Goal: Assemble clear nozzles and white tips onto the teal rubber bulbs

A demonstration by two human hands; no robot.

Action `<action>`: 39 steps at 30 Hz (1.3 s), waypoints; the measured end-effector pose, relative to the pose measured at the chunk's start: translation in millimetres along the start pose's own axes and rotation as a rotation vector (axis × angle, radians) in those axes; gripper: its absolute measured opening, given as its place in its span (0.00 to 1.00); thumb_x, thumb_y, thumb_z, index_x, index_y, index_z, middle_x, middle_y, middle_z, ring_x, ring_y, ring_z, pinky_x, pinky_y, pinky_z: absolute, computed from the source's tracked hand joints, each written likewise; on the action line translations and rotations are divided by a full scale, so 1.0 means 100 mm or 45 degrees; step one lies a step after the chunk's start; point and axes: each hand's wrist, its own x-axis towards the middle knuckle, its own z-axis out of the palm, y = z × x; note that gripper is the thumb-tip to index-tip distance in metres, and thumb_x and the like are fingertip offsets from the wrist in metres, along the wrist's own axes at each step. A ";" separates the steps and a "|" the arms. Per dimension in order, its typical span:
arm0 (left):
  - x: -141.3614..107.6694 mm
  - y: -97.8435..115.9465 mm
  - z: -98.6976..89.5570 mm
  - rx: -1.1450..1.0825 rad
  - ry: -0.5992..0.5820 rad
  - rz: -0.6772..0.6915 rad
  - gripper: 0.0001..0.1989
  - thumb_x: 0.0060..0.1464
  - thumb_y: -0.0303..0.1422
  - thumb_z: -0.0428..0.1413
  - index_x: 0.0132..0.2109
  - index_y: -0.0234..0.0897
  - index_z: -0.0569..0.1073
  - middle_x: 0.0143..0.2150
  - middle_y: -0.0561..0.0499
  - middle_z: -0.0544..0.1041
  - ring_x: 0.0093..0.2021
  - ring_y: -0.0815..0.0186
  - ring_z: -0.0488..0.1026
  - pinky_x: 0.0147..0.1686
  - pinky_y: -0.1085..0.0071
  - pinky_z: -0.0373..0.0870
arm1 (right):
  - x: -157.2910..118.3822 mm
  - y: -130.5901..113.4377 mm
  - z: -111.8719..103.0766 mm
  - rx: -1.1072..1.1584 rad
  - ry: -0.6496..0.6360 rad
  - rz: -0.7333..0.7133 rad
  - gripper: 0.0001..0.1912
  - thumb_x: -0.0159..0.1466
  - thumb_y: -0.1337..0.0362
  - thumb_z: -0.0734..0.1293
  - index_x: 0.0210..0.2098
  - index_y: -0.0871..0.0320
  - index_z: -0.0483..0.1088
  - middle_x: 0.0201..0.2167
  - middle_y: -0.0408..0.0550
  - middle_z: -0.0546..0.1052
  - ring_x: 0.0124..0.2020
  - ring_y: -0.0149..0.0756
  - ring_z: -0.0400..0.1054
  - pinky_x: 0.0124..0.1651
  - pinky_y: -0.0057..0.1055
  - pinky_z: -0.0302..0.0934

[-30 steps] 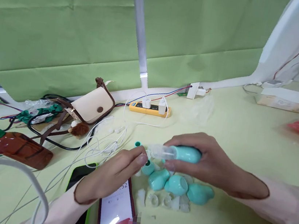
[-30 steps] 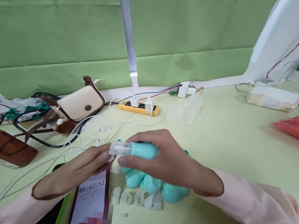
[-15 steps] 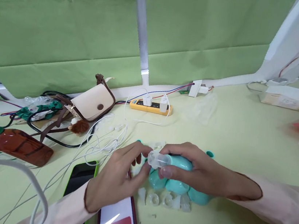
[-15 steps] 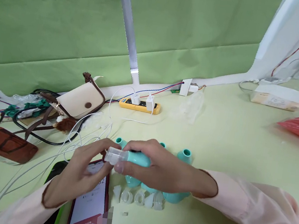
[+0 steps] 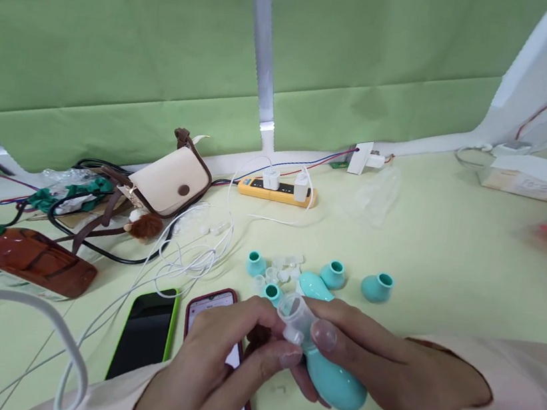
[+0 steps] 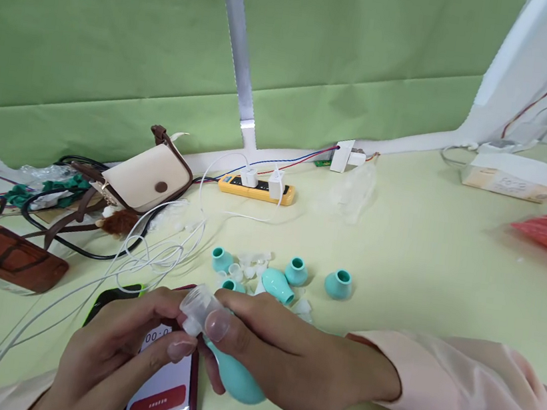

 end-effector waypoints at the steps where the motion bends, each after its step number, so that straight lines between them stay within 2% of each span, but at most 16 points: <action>1: -0.01 0.00 -0.01 0.009 -0.008 0.005 0.02 0.59 0.31 0.50 0.37 0.44 0.64 0.29 0.62 0.76 0.28 0.75 0.70 0.30 0.80 0.65 | 0.01 0.00 0.00 0.011 -0.001 -0.014 0.22 0.68 0.52 0.45 0.27 0.59 0.56 0.25 0.42 0.60 0.27 0.27 0.55 0.35 0.26 0.55; 7: 0.00 0.04 -0.01 0.158 -0.016 0.077 0.04 0.60 0.29 0.46 0.40 0.42 0.65 0.30 0.60 0.74 0.28 0.76 0.71 0.30 0.81 0.67 | 0.01 0.00 0.02 0.097 0.018 -0.015 0.21 0.69 0.53 0.45 0.29 0.59 0.56 0.25 0.42 0.61 0.26 0.26 0.56 0.33 0.26 0.56; 10: 0.02 0.05 0.02 0.461 0.085 0.227 0.05 0.61 0.29 0.44 0.39 0.39 0.64 0.27 0.56 0.73 0.27 0.72 0.72 0.27 0.79 0.67 | -0.01 0.01 0.03 0.129 0.032 0.071 0.25 0.68 0.50 0.44 0.27 0.60 0.58 0.23 0.42 0.62 0.25 0.26 0.57 0.32 0.26 0.56; 14: -0.01 0.00 0.06 0.931 0.196 0.469 0.07 0.59 0.26 0.45 0.40 0.31 0.66 0.27 0.47 0.74 0.26 0.64 0.72 0.24 0.70 0.69 | 0.00 0.06 0.07 0.234 0.088 0.192 0.28 0.67 0.47 0.45 0.25 0.61 0.60 0.20 0.42 0.63 0.23 0.26 0.57 0.32 0.26 0.57; 17: -0.07 -0.07 0.06 1.028 0.308 0.578 0.08 0.56 0.23 0.49 0.43 0.26 0.69 0.30 0.42 0.75 0.30 0.60 0.73 0.28 0.65 0.71 | 0.04 0.11 0.11 0.369 0.183 0.251 0.28 0.65 0.45 0.48 0.23 0.61 0.60 0.18 0.42 0.64 0.21 0.26 0.58 0.28 0.26 0.57; 21: -0.13 -0.11 0.05 1.019 0.333 0.559 0.15 0.53 0.22 0.53 0.49 0.28 0.69 0.42 0.41 0.75 0.41 0.61 0.73 0.38 0.67 0.71 | 0.07 0.16 0.14 0.512 0.224 0.218 0.30 0.64 0.43 0.48 0.22 0.62 0.60 0.16 0.42 0.64 0.17 0.25 0.57 0.22 0.25 0.53; 26: -0.10 -0.10 0.03 0.771 0.278 0.518 0.16 0.51 0.20 0.56 0.48 0.28 0.69 0.44 0.39 0.74 0.45 0.59 0.71 0.40 0.64 0.72 | 0.08 0.13 0.14 0.550 0.200 0.258 0.32 0.64 0.43 0.48 0.20 0.62 0.61 0.15 0.43 0.64 0.16 0.24 0.56 0.21 0.24 0.53; 29: -0.03 -0.08 -0.03 0.639 0.241 0.503 0.13 0.52 0.20 0.54 0.46 0.30 0.69 0.42 0.42 0.75 0.42 0.62 0.72 0.38 0.68 0.74 | 0.09 0.12 0.13 0.586 0.172 0.290 0.31 0.63 0.42 0.49 0.19 0.62 0.60 0.15 0.42 0.63 0.13 0.23 0.54 0.20 0.23 0.52; 32: 0.05 -0.05 -0.10 0.358 0.184 0.436 0.08 0.53 0.21 0.54 0.40 0.34 0.71 0.36 0.47 0.75 0.34 0.68 0.72 0.30 0.73 0.74 | 0.09 0.14 0.11 0.635 0.174 0.320 0.27 0.63 0.44 0.52 0.24 0.62 0.60 0.16 0.41 0.65 0.13 0.22 0.55 0.19 0.22 0.52; 34: 0.09 -0.05 -0.14 0.246 0.156 0.406 0.09 0.51 0.21 0.56 0.40 0.35 0.72 0.35 0.48 0.75 0.33 0.68 0.72 0.29 0.73 0.73 | 0.09 0.14 0.10 0.650 0.159 0.339 0.25 0.64 0.45 0.52 0.27 0.62 0.60 0.16 0.40 0.65 0.13 0.22 0.56 0.19 0.21 0.52; 37: 0.08 -0.08 -0.15 0.273 0.120 0.439 0.11 0.50 0.19 0.56 0.40 0.33 0.72 0.36 0.48 0.75 0.34 0.68 0.72 0.31 0.74 0.73 | 0.06 0.14 0.11 0.665 0.157 0.344 0.24 0.64 0.46 0.52 0.27 0.61 0.60 0.15 0.40 0.65 0.13 0.22 0.56 0.19 0.20 0.51; 39: 0.03 -0.12 -0.12 0.429 0.114 0.484 0.09 0.52 0.19 0.53 0.41 0.31 0.71 0.36 0.46 0.75 0.36 0.67 0.72 0.33 0.73 0.73 | 0.05 0.15 0.12 0.662 0.159 0.340 0.25 0.64 0.46 0.52 0.26 0.62 0.60 0.16 0.40 0.65 0.13 0.22 0.56 0.19 0.21 0.51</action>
